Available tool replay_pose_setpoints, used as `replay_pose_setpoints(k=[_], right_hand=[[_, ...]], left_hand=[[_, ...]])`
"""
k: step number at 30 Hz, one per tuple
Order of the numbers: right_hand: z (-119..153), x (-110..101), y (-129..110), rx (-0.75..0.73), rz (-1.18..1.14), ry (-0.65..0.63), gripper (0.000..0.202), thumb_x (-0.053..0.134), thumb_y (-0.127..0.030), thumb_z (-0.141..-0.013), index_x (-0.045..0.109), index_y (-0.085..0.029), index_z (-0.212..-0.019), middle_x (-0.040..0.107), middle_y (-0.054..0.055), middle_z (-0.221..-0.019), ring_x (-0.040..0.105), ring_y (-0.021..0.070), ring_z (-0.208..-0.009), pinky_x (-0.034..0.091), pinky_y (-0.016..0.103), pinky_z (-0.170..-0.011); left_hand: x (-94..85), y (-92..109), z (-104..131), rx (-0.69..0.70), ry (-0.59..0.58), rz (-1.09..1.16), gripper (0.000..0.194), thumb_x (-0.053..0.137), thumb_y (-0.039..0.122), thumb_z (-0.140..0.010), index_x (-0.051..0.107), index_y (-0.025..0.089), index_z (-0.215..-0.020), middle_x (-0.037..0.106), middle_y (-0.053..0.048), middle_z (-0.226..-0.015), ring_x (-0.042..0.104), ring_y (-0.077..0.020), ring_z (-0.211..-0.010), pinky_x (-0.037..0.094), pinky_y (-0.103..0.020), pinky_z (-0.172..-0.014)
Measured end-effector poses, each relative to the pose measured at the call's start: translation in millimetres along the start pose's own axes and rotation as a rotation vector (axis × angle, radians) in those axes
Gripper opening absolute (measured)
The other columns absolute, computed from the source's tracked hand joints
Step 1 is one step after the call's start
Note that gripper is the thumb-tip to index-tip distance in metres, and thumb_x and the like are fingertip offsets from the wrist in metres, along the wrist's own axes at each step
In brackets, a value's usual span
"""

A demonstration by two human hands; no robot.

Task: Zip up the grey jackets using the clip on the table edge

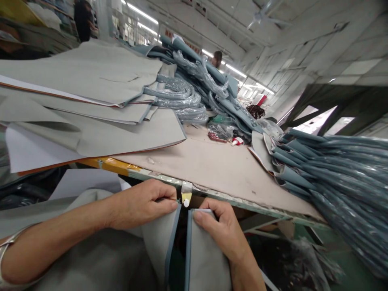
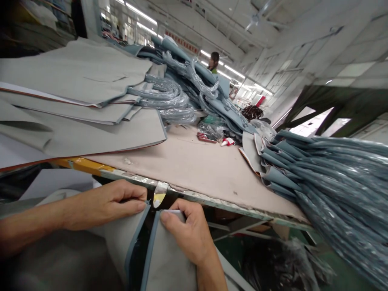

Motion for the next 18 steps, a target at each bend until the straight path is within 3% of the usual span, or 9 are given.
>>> replay_pose_setpoints(k=[18], right_hand=[[-10.0, 1.3, -0.8, -0.015, 0.010, -0.016, 0.028, 0.063, -0.037, -0.080, 0.054, -0.016, -0.064, 0.041, -0.004, -0.058, 0.033, 0.0095, -0.057, 0.027, 0.023, -0.053]], left_hand=[[1.4, -0.5, -6.3, -0.007, -0.025, -0.014, 0.030, 0.050, 0.041, -0.088, 0.050, 0.019, -0.066, 0.043, 0.004, -0.062, 0.040, -0.0121, -0.060, 0.027, -0.026, -0.054]])
Point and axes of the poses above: each hand's wrist, its own z-axis away from the middle knuckle, its own x-axis out of the palm, y = z × x, the point moved 10 cm from there along -z, towards the middle knuckle
